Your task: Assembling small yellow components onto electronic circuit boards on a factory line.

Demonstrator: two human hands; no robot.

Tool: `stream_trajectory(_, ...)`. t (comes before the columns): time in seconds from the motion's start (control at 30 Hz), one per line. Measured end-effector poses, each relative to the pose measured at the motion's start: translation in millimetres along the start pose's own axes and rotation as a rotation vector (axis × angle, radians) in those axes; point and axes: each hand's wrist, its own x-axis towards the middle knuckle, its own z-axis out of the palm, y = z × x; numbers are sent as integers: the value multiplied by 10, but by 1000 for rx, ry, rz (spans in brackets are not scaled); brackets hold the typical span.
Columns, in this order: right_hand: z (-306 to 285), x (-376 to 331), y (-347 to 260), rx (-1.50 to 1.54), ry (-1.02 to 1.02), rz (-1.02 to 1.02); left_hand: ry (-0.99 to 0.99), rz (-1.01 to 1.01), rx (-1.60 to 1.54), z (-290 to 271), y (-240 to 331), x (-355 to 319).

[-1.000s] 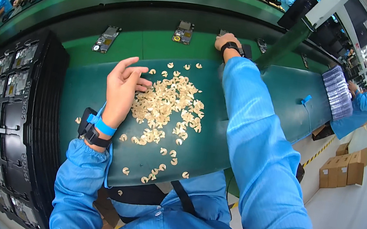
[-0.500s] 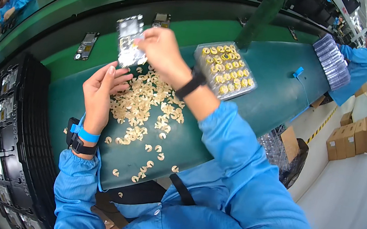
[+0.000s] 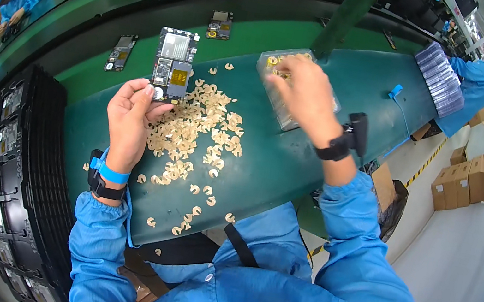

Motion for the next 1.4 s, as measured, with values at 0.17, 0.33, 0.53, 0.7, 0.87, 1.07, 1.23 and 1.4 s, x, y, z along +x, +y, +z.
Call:
stream_trajectory(0.17, -128, -164, 290, -44, -130, -6, 33, 29, 40, -21, -41, 6)
stream_trajectory(0.33, -14, -160, 379, -44, -155, -46, 85, 24, 27, -59, -58, 29)
stream_trajectory(0.53, 22, 40, -348, 616, -103, 44, 22, 203, 193, 48, 19, -52)
stream_trajectory(0.7, 493, 325, -937, 707, -285, -358, -34, 179, 206, 18, -82, -51)
stream_trajectory(0.87, 748, 450, -1056, 662, -225, -553, -70, 190, 249, -6, -12, -61)
stream_trajectory(1.07, 750, 437, -1126, 724, -251, -323, 67, 165, 190, 4, -13, -46)
stream_trajectory(1.23, 904, 384, -1141, 754, -189, -318, 106, 213, 187, 10, -1, -30)
stream_trajectory(1.4, 856, 388, -1153, 767, -238, -234, 105, 211, 233, 15, -11, -43)
